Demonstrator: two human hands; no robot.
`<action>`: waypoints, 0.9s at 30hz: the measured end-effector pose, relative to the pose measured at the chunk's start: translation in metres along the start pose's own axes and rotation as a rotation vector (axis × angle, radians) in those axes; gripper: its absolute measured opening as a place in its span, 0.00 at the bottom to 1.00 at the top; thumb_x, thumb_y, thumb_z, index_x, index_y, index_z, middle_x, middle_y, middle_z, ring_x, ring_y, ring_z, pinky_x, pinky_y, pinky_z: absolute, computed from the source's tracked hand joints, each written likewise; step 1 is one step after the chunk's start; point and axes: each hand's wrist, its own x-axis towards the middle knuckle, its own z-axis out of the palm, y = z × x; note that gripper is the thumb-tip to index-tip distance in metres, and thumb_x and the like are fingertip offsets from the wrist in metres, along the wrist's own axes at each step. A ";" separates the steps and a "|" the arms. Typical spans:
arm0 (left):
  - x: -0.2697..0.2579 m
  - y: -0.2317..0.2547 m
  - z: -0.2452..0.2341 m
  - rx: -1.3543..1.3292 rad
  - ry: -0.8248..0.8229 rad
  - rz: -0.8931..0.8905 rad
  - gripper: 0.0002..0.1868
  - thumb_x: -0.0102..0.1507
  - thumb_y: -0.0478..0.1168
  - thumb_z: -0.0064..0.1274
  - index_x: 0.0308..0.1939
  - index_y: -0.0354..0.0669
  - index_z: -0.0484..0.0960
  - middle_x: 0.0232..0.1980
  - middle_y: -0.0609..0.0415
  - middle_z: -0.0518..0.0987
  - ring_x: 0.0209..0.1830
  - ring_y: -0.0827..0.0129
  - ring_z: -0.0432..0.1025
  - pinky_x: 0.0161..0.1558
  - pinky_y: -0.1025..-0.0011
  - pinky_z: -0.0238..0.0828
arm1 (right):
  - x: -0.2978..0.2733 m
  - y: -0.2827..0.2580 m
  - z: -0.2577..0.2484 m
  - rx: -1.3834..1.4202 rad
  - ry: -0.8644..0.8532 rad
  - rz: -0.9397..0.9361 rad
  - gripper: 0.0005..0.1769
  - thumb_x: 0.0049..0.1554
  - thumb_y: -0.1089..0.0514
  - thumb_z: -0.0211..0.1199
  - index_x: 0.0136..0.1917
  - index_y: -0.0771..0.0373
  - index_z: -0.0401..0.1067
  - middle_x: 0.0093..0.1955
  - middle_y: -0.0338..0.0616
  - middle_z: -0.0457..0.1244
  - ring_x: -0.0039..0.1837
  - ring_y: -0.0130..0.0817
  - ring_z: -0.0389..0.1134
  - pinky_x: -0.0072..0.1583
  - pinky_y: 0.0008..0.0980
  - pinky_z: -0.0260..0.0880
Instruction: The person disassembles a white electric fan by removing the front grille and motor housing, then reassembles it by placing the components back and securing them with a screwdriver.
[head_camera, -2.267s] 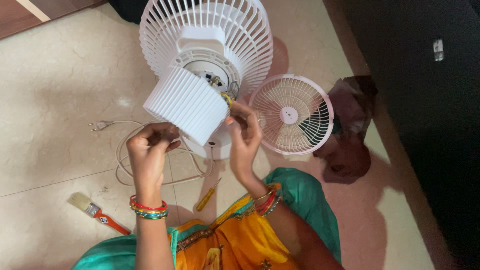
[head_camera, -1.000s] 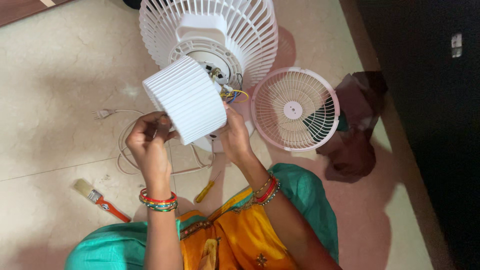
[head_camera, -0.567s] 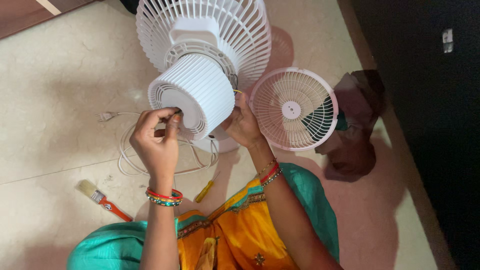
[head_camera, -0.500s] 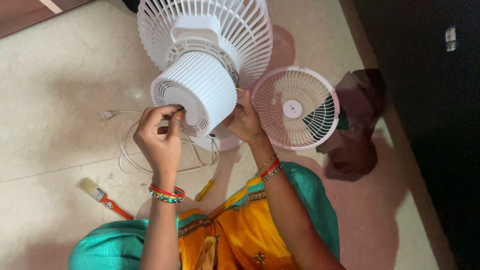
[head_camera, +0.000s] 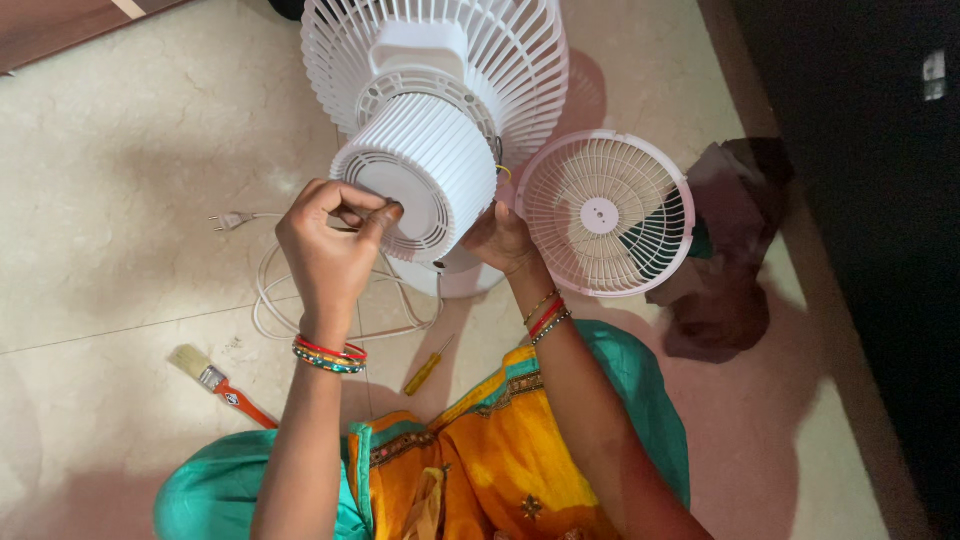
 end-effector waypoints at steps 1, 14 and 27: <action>0.001 0.000 0.000 -0.006 -0.007 0.000 0.09 0.53 0.28 0.71 0.32 0.38 0.84 0.33 0.55 0.81 0.28 0.72 0.73 0.34 0.74 0.69 | 0.000 -0.001 -0.002 0.009 -0.002 0.006 0.47 0.56 0.35 0.71 0.80 0.58 0.60 0.77 0.39 0.61 0.79 0.37 0.58 0.80 0.46 0.54; 0.008 0.007 -0.007 0.533 0.137 0.144 0.49 0.43 0.53 0.86 0.62 0.46 0.76 0.57 0.43 0.73 0.61 0.55 0.64 0.59 0.58 0.67 | 0.000 -0.031 0.007 -0.103 0.012 0.013 0.50 0.54 0.43 0.75 0.81 0.59 0.56 0.77 0.41 0.59 0.78 0.37 0.58 0.80 0.43 0.56; 0.015 -0.076 0.016 -0.568 -0.331 -0.001 0.47 0.61 0.41 0.70 0.76 0.37 0.57 0.73 0.48 0.65 0.76 0.61 0.64 0.78 0.62 0.64 | 0.002 -0.015 0.071 -0.213 0.373 -0.239 0.36 0.65 0.41 0.61 0.77 0.63 0.59 0.73 0.37 0.61 0.75 0.31 0.60 0.75 0.40 0.60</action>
